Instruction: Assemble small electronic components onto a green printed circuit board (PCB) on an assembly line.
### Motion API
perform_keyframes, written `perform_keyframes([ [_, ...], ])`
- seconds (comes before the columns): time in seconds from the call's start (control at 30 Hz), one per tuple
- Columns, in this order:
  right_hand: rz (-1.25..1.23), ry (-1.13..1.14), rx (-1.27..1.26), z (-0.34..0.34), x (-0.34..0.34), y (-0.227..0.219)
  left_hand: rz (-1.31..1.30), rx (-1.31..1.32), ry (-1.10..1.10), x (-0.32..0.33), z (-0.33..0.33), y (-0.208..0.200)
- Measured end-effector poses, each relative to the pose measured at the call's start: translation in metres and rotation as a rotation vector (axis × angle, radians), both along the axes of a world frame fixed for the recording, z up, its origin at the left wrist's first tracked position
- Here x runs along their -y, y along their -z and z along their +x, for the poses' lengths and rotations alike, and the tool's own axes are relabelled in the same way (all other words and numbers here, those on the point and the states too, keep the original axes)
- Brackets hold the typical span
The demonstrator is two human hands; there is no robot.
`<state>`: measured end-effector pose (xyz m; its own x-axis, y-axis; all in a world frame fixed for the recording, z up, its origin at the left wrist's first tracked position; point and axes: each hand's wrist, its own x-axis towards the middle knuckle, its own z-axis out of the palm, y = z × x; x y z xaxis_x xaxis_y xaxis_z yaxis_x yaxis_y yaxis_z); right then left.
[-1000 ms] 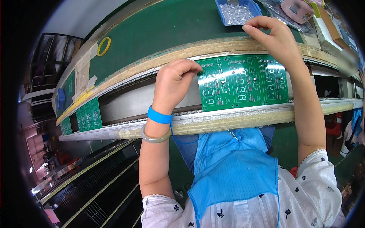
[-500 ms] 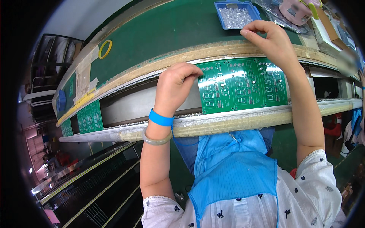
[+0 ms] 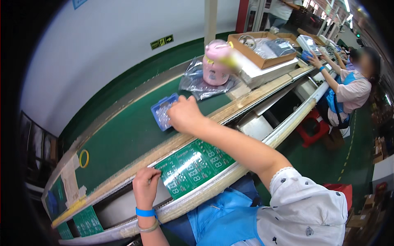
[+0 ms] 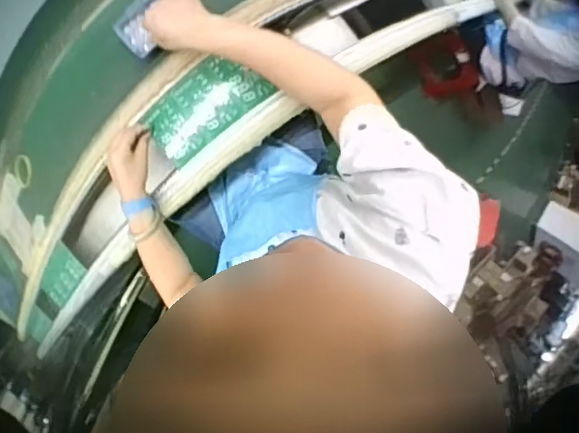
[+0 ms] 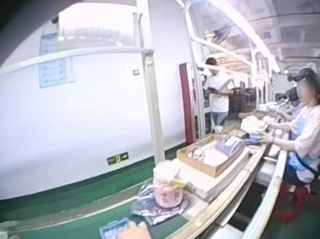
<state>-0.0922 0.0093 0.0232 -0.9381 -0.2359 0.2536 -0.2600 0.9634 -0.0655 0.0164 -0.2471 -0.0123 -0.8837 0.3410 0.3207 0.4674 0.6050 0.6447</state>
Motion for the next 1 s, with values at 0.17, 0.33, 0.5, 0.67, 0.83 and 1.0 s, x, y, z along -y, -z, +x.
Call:
perform_keyframes([
  [0.17,-0.046,0.016,-0.003,-0.012,0.001,0.007,0.029,0.01,0.01,-0.005,-0.003,-0.003],
  [0.33,-0.08,0.017,0.008,-0.02,0.007,0.004,0.026,-0.019,0.022,-0.003,-0.001,-0.002],
  [0.5,-0.042,0.043,0.022,-0.022,0.003,0.006,0.037,-0.032,0.03,-0.005,-0.001,-0.002],
  [0.67,-0.134,0.002,-0.08,-0.014,0.009,0.001,0.02,-0.058,0.024,0.002,0.002,0.0],
  [0.83,-0.518,-0.225,-0.129,0.001,0.003,-0.01,0.122,-0.118,0.023,-0.002,0.002,-0.008],
  [1.0,-0.971,-0.32,0.393,0.054,0.038,-0.022,0.38,0.016,-0.13,-0.002,0.007,-0.012],
])
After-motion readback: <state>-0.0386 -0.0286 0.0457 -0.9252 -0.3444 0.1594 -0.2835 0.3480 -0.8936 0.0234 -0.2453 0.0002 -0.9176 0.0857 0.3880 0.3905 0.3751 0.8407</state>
